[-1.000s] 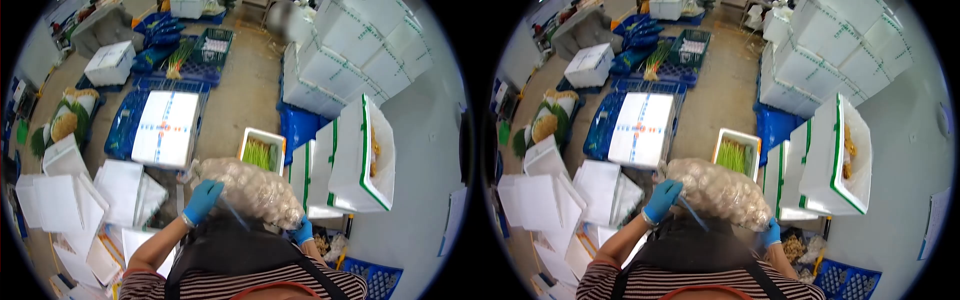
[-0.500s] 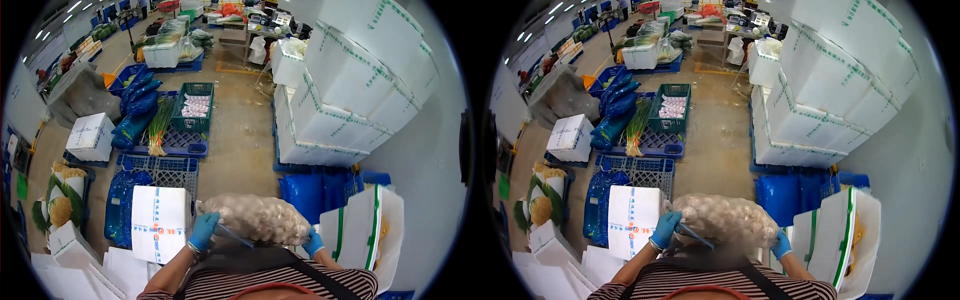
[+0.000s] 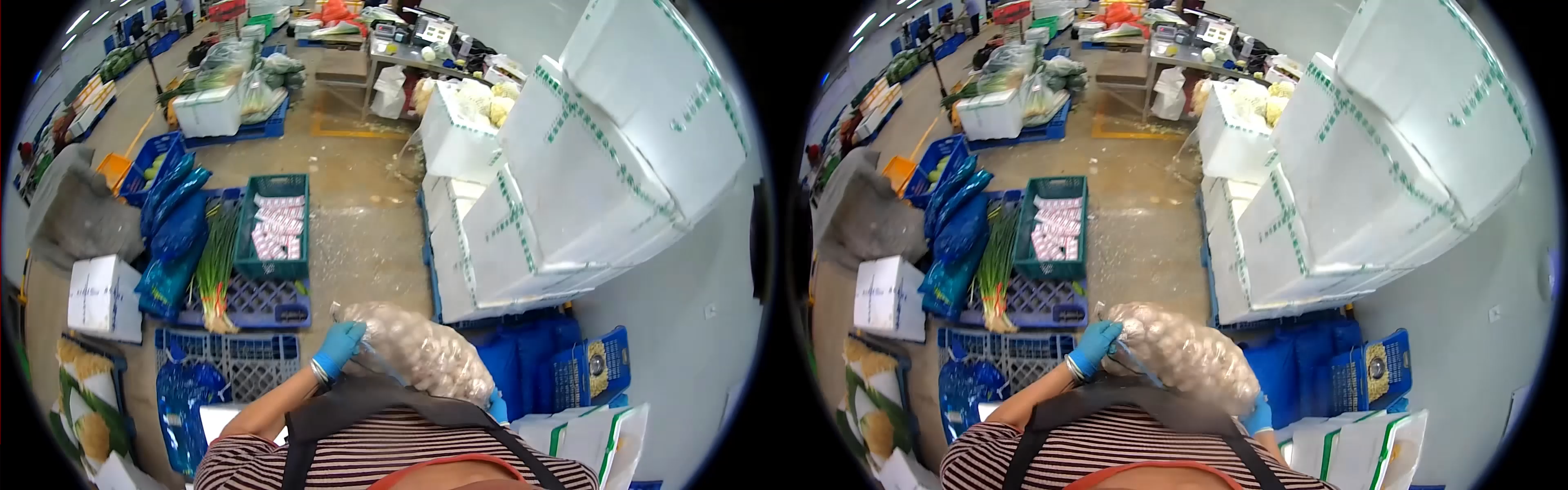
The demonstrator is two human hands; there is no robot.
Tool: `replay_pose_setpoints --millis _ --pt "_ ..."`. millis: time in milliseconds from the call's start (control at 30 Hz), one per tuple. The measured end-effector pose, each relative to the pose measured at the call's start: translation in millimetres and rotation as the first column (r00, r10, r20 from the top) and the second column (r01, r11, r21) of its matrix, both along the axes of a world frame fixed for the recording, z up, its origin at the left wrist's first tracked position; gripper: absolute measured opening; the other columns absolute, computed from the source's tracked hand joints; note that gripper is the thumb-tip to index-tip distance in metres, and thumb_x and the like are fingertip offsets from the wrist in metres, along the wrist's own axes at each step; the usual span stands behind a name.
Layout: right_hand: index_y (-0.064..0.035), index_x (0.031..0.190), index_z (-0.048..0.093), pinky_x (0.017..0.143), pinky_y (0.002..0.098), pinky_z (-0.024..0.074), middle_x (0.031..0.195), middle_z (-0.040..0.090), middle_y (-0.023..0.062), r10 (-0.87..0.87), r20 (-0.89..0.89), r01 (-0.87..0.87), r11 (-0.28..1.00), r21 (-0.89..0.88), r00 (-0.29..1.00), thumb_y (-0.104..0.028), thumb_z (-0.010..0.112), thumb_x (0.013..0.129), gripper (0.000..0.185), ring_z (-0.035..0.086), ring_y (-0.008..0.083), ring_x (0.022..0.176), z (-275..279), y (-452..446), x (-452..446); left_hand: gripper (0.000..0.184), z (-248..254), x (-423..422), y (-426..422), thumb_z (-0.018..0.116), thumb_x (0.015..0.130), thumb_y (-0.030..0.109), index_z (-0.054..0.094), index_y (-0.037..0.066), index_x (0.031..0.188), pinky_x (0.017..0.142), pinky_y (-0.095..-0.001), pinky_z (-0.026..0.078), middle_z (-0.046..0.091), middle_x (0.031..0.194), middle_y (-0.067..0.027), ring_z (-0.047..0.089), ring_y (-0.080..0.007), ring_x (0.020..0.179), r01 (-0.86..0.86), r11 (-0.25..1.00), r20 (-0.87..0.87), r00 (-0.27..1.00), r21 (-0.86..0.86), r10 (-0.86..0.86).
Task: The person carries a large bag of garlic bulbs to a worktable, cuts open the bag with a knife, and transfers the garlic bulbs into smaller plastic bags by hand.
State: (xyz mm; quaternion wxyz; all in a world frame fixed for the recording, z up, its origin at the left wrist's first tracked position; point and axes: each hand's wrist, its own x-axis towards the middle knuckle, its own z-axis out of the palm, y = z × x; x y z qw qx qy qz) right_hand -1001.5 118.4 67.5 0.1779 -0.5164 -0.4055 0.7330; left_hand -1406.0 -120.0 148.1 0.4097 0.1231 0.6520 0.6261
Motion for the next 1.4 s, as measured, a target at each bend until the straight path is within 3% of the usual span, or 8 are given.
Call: replay_pose_setpoints --millis 67,167,433,467,567,767,1067,1400 --pt "-0.0153 0.133 0.049 0.098 0.0564 0.0406 0.136 0.050 0.0090 0.100 0.140 -0.123 0.977 0.171 0.985 -0.042 0.046 0.098 0.045 0.046 0.0311 0.124 31 13 -50 0.030 13 -62 36 0.056 0.094 0.027 0.059 0.004 0.076 0.048 -0.0253 0.040 0.054 0.060 -0.0017 0.049 -0.0096 0.050 0.091 0.996 -0.010 0.996 -0.014 -0.091" --pt "-0.0137 0.133 0.049 0.096 0.0588 0.0411 0.136 0.050 0.0115 -0.251 -0.116 0.219 0.947 -0.234 0.961 -0.042 0.048 0.096 0.047 0.047 0.0350 0.123 49 38 -137 0.030 27 -145 72 0.056 0.094 0.028 0.060 0.003 0.076 0.049 -0.0250 0.040 0.053 0.060 -0.0012 0.049 -0.0094 0.051 0.173 0.983 -0.005 0.985 -0.054 -0.174" --pt "-0.0057 0.131 0.050 0.100 0.0484 0.0443 0.131 0.055 0.0121 -0.323 -0.225 0.263 0.930 -0.257 0.919 -0.038 0.045 0.098 0.046 0.055 0.0309 0.115 -19 197 -360 0.029 -1 -360 200 0.058 0.093 0.028 0.060 0.006 0.074 0.049 -0.0253 0.039 0.050 0.058 -0.0001 0.047 -0.0090 0.053 0.009 1.000 0.050 0.999 0.025 -0.010" --pt "-0.0049 0.131 0.050 0.098 0.0471 0.0449 0.130 0.056 0.0122 -0.318 -0.033 0.310 0.939 -0.147 0.947 -0.037 0.043 0.098 0.047 0.055 0.0294 0.114 1 223 -409 0.028 -19 -387 213 0.058 0.093 0.027 0.060 0.006 0.074 0.049 -0.0251 0.038 0.050 0.058 -0.0001 0.047 -0.0089 0.053 -0.035 0.998 0.073 0.997 0.049 0.032" --pt "-0.0039 0.130 0.050 0.095 0.0453 0.0467 0.127 0.057 0.0121 -0.103 -0.314 0.105 0.994 -0.009 0.944 -0.039 0.043 0.098 0.048 0.057 0.0280 0.112 8 320 -546 0.023 -4 -498 274 0.059 0.092 0.022 0.060 0.007 0.074 0.050 -0.0237 0.039 0.052 0.061 0.0009 0.048 -0.0081 0.055 -0.180 0.981 0.039 0.983 0.077 0.177" --pt "-0.0007 0.117 0.055 0.085 0.0325 0.0498 0.106 0.063 0.0078 0.028 -0.262 0.004 0.993 0.121 0.965 -0.029 0.050 0.098 0.034 0.061 0.0180 0.097 80 453 -811 0.027 88 -683 349 0.053 0.094 0.021 0.056 0.012 0.069 0.048 -0.0228 0.030 0.047 0.063 0.0056 0.040 -0.0032 0.054 -0.460 0.856 -0.342 0.785 0.236 0.516" --pt "-0.0044 0.091 0.061 0.070 0.0252 0.0407 0.081 0.054 -0.0037 0.163 -0.253 -0.073 0.941 0.331 0.954 -0.024 0.056 0.095 0.021 0.047 0.0058 0.077 120 587 -1177 0.033 103 -940 444 0.044 0.098 0.018 0.038 0.007 0.067 0.058 -0.0269 0.029 0.035 0.065 -0.0010 0.033 -0.0118 0.062 -0.504 0.643 -0.295 0.606 0.576 0.739" --pt "-0.0083 0.088 0.058 0.070 0.0255 0.0425 0.082 0.053 -0.0038 0.209 -0.357 -0.129 0.963 0.236 0.910 -0.026 0.058 0.094 0.019 0.049 0.0070 0.076 119 787 -1443 0.034 102 -1191 642 0.045 0.098 0.020 0.036 0.010 0.066 0.065 -0.0291 0.029 0.030 0.062 -0.0002 0.030 -0.0114 0.061 -0.665 0.490 -0.082 0.546 0.564 0.834"
